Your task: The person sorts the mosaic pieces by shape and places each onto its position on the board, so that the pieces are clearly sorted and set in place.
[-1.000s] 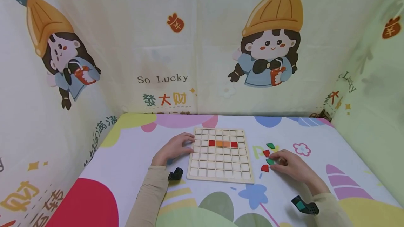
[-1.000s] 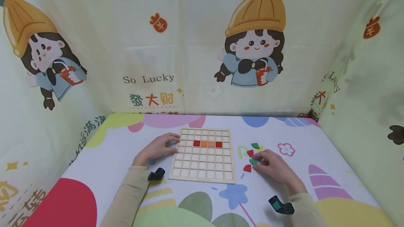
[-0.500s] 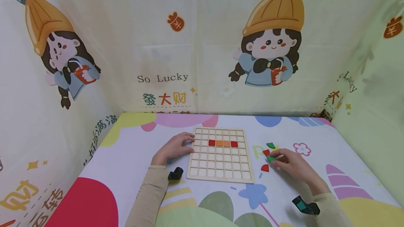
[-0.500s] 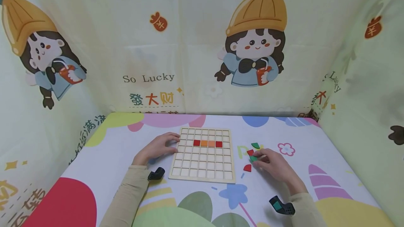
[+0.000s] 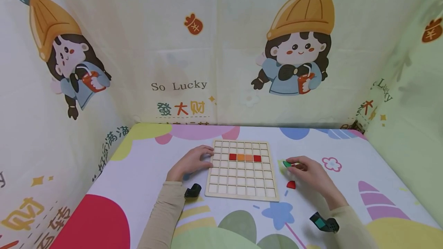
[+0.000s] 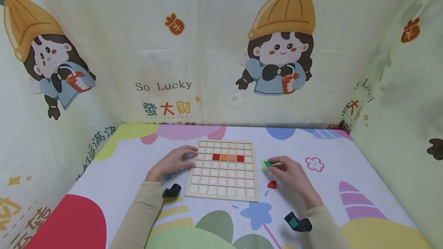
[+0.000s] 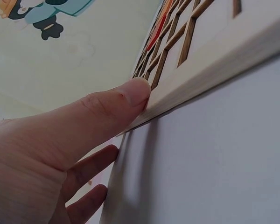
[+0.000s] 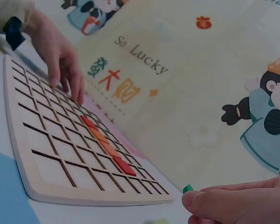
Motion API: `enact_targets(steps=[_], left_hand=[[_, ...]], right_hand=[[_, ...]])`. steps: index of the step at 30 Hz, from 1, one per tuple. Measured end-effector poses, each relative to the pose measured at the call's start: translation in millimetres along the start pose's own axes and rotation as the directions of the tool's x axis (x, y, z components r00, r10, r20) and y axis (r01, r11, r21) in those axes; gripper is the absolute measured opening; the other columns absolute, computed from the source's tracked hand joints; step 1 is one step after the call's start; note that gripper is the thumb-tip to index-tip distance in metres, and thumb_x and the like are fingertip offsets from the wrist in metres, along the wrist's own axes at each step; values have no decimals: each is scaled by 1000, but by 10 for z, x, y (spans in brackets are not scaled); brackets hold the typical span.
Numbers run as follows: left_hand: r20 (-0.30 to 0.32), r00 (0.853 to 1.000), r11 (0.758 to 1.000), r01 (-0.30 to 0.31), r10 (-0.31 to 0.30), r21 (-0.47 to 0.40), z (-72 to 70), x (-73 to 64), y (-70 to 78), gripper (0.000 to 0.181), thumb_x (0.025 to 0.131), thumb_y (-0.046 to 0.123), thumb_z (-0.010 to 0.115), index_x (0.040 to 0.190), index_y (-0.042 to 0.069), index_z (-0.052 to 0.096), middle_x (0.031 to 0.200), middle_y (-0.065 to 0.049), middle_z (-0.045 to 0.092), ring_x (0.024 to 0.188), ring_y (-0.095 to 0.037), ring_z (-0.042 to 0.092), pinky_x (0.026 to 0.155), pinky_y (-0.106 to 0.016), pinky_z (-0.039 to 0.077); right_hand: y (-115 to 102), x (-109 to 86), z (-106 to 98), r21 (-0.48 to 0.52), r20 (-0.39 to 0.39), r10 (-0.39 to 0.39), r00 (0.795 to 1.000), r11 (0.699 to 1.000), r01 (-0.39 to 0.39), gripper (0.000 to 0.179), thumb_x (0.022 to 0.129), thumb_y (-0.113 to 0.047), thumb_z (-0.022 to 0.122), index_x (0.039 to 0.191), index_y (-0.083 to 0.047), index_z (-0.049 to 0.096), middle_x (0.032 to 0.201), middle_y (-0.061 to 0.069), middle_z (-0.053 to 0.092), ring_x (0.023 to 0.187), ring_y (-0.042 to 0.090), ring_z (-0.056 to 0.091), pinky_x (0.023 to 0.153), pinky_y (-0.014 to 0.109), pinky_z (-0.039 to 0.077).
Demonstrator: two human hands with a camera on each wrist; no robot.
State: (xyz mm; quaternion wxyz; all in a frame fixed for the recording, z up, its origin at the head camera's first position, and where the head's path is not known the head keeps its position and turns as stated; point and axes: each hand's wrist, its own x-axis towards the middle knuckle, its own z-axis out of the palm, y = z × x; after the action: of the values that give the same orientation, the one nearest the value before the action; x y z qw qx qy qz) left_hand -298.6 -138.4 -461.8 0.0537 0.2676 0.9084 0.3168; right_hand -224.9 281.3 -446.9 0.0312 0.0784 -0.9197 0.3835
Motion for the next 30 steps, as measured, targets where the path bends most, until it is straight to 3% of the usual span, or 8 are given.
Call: enact_targets(steps=[8,18,30], left_hand=[[0,1000,1000,-1,1,-1,4,-3,10,42,86,20,76,123,1,66,137,-7,55,132,-26,46,111,-41,37],[-2,1000,1000,2,-2,8,-4,-4,36,42,86,20,76,123,2,66,137,-7,55,132,-26,45,112,-41,36],[-2,1000,1000,5,-5,2,0,-8,35,42,86,20,76,123,2,66,138,-8,55,133,-27,45,112,-42,36]], right_hand=[[-179,182,118,85,17,63,998,994,-64,37,92,-27,70,126,-12,64,116,10,63,90,23,58,71,30,53],[-306,365,328,159,36,38,999,986,-43,37,91,-25,71,125,-11,65,122,11,62,96,23,62,81,31,52],[-543,469,552,241,90,79,993,965,-99,36,91,-26,71,125,-15,65,121,6,64,98,22,62,91,40,50]])
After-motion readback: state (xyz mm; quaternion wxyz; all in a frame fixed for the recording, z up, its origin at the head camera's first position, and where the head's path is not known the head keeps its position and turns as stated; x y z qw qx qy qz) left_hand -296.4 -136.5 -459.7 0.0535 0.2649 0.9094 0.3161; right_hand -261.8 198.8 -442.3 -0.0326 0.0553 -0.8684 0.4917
